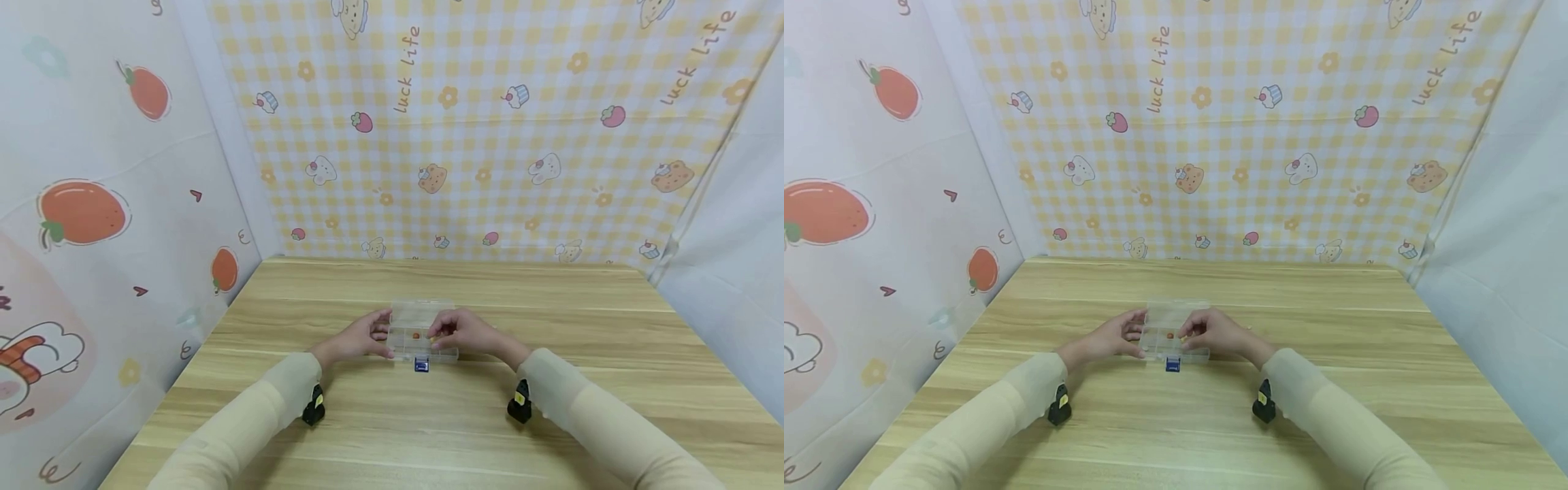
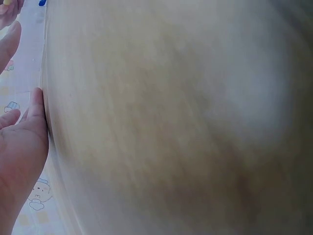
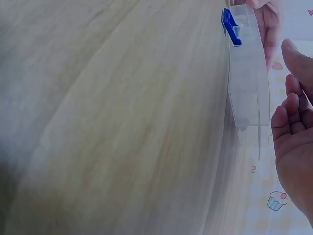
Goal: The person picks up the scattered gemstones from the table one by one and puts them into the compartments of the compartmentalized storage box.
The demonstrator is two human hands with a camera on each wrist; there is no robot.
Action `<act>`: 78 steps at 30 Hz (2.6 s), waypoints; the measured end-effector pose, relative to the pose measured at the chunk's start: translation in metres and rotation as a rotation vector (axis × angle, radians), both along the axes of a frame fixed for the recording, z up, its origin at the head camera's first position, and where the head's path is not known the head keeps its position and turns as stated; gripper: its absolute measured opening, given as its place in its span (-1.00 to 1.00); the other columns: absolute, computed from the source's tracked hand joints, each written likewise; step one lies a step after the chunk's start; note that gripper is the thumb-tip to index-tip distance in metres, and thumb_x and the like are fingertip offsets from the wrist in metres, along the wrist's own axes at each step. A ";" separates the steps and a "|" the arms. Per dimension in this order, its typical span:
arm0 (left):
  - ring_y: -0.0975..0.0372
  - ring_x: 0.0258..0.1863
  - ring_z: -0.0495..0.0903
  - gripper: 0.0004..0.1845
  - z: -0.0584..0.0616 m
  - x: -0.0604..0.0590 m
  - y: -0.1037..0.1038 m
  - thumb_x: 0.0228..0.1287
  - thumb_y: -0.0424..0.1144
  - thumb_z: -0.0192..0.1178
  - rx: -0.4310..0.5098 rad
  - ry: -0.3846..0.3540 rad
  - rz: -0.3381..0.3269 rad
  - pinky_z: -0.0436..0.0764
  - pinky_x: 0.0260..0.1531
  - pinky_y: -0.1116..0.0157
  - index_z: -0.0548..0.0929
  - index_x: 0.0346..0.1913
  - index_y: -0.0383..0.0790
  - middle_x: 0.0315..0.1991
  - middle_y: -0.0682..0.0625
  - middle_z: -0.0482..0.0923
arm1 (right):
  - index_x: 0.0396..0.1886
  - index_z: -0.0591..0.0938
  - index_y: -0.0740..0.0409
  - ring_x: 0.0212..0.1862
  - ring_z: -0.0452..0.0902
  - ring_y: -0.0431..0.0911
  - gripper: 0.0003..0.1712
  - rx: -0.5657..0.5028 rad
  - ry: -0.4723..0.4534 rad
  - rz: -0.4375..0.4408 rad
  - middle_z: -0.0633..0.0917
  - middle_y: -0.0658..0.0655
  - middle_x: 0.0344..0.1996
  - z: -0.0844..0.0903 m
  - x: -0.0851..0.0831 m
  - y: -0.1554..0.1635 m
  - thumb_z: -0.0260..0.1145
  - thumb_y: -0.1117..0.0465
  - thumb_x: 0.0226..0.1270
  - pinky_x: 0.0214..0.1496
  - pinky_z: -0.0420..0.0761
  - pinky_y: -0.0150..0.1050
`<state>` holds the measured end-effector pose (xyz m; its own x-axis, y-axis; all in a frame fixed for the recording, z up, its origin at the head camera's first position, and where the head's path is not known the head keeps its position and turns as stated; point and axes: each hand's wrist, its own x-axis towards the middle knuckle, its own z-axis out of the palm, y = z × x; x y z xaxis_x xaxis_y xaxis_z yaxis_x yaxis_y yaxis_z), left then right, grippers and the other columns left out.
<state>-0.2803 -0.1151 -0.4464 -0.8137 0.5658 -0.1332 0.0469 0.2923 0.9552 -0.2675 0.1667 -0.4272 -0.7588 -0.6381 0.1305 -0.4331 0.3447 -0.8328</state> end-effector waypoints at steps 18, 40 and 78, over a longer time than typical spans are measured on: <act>-0.08 0.28 0.34 0.09 -0.001 0.000 -0.001 0.01 -0.43 0.48 -0.007 0.035 -0.021 0.43 0.24 0.19 -0.02 0.52 -0.35 0.39 -0.29 0.19 | -0.26 0.67 0.45 -0.38 0.41 -0.10 -0.84 0.035 -0.039 -0.010 0.62 0.26 -0.31 0.027 0.019 -0.011 0.41 0.46 0.15 -0.39 0.47 -0.39; -0.09 0.29 0.33 0.08 0.001 0.001 0.000 -0.01 -0.48 0.47 -0.007 0.006 0.007 0.41 0.25 0.14 0.00 0.52 -0.30 0.40 -0.26 0.19 | -0.29 0.69 0.42 -0.38 0.44 -0.08 -0.87 0.060 -0.027 -0.017 0.63 0.26 -0.31 0.031 0.022 -0.012 0.42 0.46 0.14 -0.39 0.49 -0.39; -0.10 0.29 0.32 0.07 0.005 0.002 0.002 0.02 -0.50 0.44 0.014 -0.011 -0.007 0.40 0.27 0.15 -0.02 0.52 -0.35 0.40 -0.29 0.17 | -0.19 0.72 0.29 -0.32 0.38 -0.09 -0.81 0.058 0.042 -0.154 0.66 0.13 -0.24 0.013 -0.004 0.031 0.44 0.34 0.19 -0.35 0.42 -0.36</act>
<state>-0.2786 -0.1133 -0.4410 -0.8081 0.5736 -0.1342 0.0382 0.2784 0.9597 -0.2710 0.1981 -0.4142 -0.8431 -0.5217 0.1303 -0.4050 0.4567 -0.7921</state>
